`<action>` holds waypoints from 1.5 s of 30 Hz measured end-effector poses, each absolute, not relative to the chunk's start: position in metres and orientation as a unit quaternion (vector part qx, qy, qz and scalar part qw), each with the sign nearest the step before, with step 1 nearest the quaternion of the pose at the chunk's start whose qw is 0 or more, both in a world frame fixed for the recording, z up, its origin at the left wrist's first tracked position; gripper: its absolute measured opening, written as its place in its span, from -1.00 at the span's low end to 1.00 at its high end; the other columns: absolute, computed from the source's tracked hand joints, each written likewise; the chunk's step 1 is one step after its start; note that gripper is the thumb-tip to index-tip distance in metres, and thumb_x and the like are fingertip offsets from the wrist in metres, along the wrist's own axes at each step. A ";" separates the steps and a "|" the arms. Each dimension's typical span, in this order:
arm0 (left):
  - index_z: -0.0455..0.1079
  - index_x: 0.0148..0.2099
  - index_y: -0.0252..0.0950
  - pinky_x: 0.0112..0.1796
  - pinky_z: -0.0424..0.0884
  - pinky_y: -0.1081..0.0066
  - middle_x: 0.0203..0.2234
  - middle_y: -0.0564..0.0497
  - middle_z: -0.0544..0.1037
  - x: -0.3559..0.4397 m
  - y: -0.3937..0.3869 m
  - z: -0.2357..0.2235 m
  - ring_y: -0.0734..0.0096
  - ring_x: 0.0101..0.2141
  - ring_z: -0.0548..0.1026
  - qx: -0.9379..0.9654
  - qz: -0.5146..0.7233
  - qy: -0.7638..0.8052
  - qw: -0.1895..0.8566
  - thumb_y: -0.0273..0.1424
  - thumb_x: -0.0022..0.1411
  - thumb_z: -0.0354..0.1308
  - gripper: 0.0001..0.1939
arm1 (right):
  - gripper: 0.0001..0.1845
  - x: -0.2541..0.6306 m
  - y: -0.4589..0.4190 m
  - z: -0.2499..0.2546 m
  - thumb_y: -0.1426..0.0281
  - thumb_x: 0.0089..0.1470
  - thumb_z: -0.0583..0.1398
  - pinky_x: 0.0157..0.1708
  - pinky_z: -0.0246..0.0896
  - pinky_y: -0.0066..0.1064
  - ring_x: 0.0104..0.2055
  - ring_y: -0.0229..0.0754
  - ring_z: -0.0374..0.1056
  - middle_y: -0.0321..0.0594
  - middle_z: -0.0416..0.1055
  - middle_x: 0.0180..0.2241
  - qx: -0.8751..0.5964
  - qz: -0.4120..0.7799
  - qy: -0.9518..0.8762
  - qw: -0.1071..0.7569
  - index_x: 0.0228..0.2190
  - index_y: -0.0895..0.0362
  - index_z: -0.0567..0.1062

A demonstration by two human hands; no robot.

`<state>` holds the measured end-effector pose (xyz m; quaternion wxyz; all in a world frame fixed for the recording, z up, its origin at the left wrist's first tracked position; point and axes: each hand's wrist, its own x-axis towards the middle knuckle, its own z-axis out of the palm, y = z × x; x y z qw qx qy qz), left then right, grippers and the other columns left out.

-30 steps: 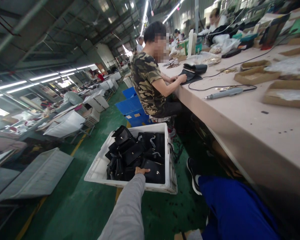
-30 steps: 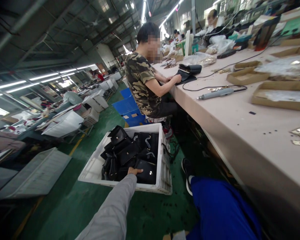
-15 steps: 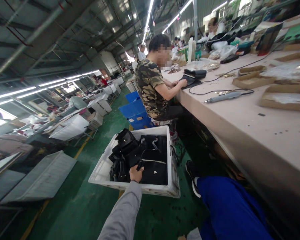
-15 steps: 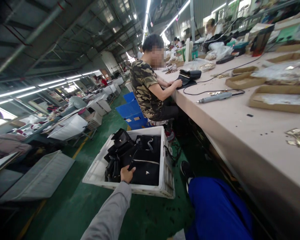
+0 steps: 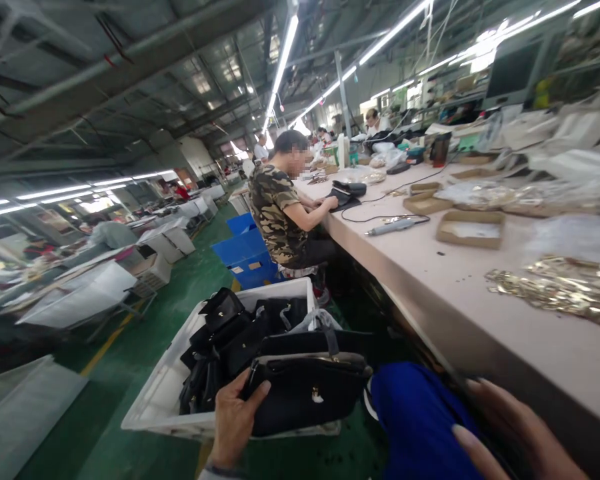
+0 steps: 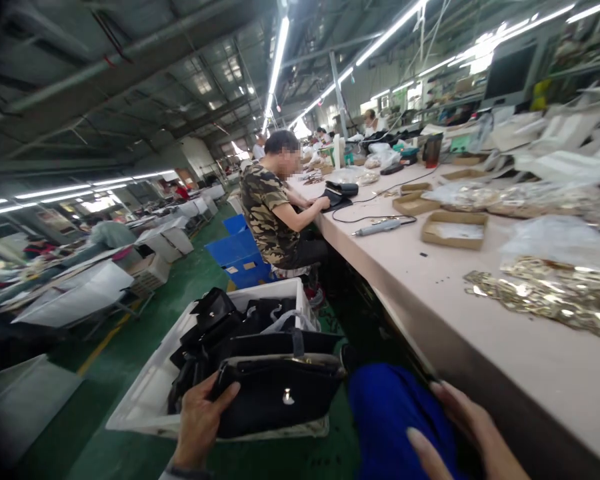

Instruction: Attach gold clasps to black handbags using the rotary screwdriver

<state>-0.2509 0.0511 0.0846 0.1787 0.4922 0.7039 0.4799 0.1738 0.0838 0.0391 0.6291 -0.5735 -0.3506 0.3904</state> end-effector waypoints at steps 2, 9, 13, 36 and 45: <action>0.68 -0.07 -0.27 -0.07 0.56 0.13 -0.25 -0.03 0.73 -0.218 0.044 0.083 -0.11 -0.13 0.63 0.474 0.487 0.682 0.270 -0.06 0.02 0.44 -0.50 | -0.09 0.185 0.075 0.047 0.03 -0.39 0.55 0.32 0.15 0.11 0.23 0.30 0.36 -0.02 0.49 0.14 -0.588 0.354 -0.473 0.552 0.09 -0.19 0.55; 0.66 -0.18 -0.35 -0.19 0.59 0.12 -0.39 -0.08 0.68 -0.089 0.021 0.058 -0.04 -0.27 0.63 0.396 0.490 0.594 0.500 0.04 -0.02 0.42 -0.44 | -0.50 0.225 0.046 0.064 0.01 0.16 0.30 0.04 0.48 -0.23 0.04 0.09 0.51 -0.11 0.59 -0.01 -0.593 0.362 -0.565 0.444 0.00 0.05 0.61; 0.64 -0.14 -0.32 -0.05 0.56 0.11 -0.27 -0.14 0.71 -0.058 0.023 0.055 -0.05 -0.17 0.64 0.456 0.446 0.608 0.473 0.06 0.02 0.39 -0.44 | -0.50 0.261 0.023 0.046 0.00 0.18 0.29 -0.20 0.53 -0.33 -0.12 0.05 0.57 -0.09 0.62 -0.12 -0.644 0.369 -0.513 0.432 -0.04 0.10 0.64; 0.62 0.00 -0.18 -0.36 0.50 0.51 -0.30 0.01 0.60 0.076 0.071 0.133 0.43 -0.35 0.56 0.617 0.440 0.504 0.415 -0.39 0.28 0.31 -0.75 | -0.67 0.277 0.024 0.043 0.14 0.23 0.28 -0.20 0.49 -0.38 -0.18 -0.05 0.57 -0.15 0.64 -0.16 -0.609 0.331 -0.526 0.493 -0.12 0.08 0.67; 0.64 -0.28 -0.19 -0.30 0.56 0.43 -0.33 0.02 0.65 0.079 0.076 0.118 0.37 -0.35 0.62 0.655 0.527 0.444 0.310 -0.46 0.25 0.35 -0.94 | -0.65 0.280 0.036 0.041 0.07 0.20 0.29 -0.25 0.50 -0.36 -0.18 -0.02 0.58 -0.13 0.64 -0.15 -0.617 0.333 -0.519 0.489 -0.18 0.06 0.68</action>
